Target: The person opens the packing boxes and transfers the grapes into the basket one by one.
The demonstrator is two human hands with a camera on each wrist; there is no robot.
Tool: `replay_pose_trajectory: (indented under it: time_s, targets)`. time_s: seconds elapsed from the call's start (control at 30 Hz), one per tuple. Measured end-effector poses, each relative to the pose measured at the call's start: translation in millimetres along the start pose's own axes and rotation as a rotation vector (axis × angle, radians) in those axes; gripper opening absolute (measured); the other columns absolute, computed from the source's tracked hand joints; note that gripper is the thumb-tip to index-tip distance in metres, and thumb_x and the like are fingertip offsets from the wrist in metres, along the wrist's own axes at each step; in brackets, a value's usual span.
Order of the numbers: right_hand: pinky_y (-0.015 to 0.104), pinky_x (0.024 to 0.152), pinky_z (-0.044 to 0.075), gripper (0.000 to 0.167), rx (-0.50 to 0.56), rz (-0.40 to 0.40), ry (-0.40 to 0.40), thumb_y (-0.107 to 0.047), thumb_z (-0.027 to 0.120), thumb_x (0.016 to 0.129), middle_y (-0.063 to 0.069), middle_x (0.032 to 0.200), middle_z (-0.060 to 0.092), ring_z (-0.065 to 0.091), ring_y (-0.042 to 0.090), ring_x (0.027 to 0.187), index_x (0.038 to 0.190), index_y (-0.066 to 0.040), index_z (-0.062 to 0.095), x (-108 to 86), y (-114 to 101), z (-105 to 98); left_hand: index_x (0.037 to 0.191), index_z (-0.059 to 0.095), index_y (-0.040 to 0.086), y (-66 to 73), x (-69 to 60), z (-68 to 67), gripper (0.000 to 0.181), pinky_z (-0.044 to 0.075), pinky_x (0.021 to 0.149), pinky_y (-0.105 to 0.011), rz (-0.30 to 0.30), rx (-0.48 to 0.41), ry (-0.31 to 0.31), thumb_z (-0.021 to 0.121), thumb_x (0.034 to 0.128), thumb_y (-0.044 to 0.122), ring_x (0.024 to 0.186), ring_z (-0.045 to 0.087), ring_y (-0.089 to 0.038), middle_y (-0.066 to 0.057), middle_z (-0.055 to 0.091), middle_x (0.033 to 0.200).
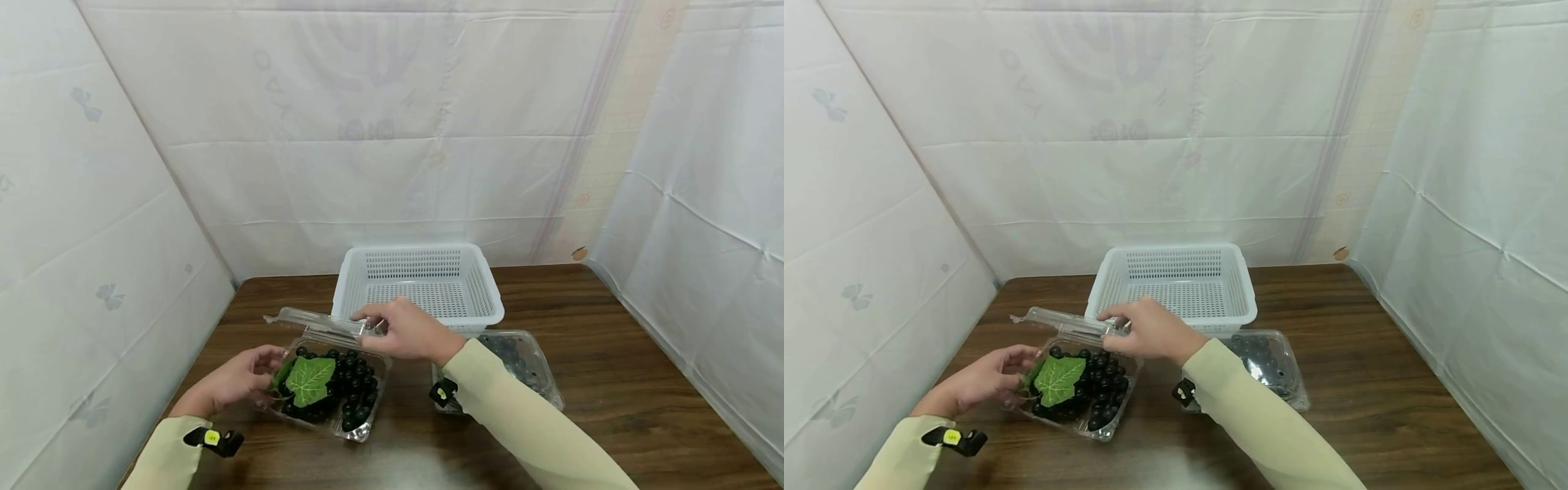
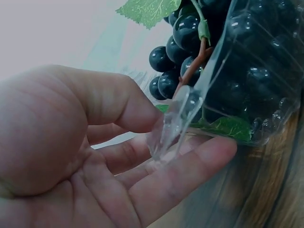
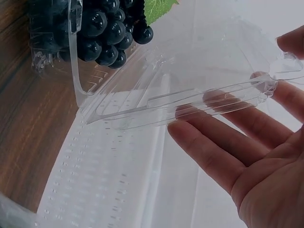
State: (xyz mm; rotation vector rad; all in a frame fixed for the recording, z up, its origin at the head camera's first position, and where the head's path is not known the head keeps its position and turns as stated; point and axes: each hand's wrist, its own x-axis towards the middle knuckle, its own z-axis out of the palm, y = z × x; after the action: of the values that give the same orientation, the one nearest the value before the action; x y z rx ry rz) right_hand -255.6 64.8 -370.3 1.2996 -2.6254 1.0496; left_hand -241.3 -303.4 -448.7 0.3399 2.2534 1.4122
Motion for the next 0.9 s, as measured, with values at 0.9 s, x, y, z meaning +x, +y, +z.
replay_pose_trajectory:
  time_s: [0.9]
  targets:
    - [0.029,0.061,0.061,0.032,0.349,0.215,0.101,-0.031,0.067,0.098,0.011,0.100,0.079,0.077,0.032,0.082,0.126,-0.018,0.072,11.1,-7,11,0.149,0.041,-0.010,1.8,7.8,-43.4,0.064,0.063,0.071,-0.048,-0.018,0.139,-0.033,0.052,0.0863,-0.011,0.106,0.061,-0.030,-0.032,0.055,0.130]
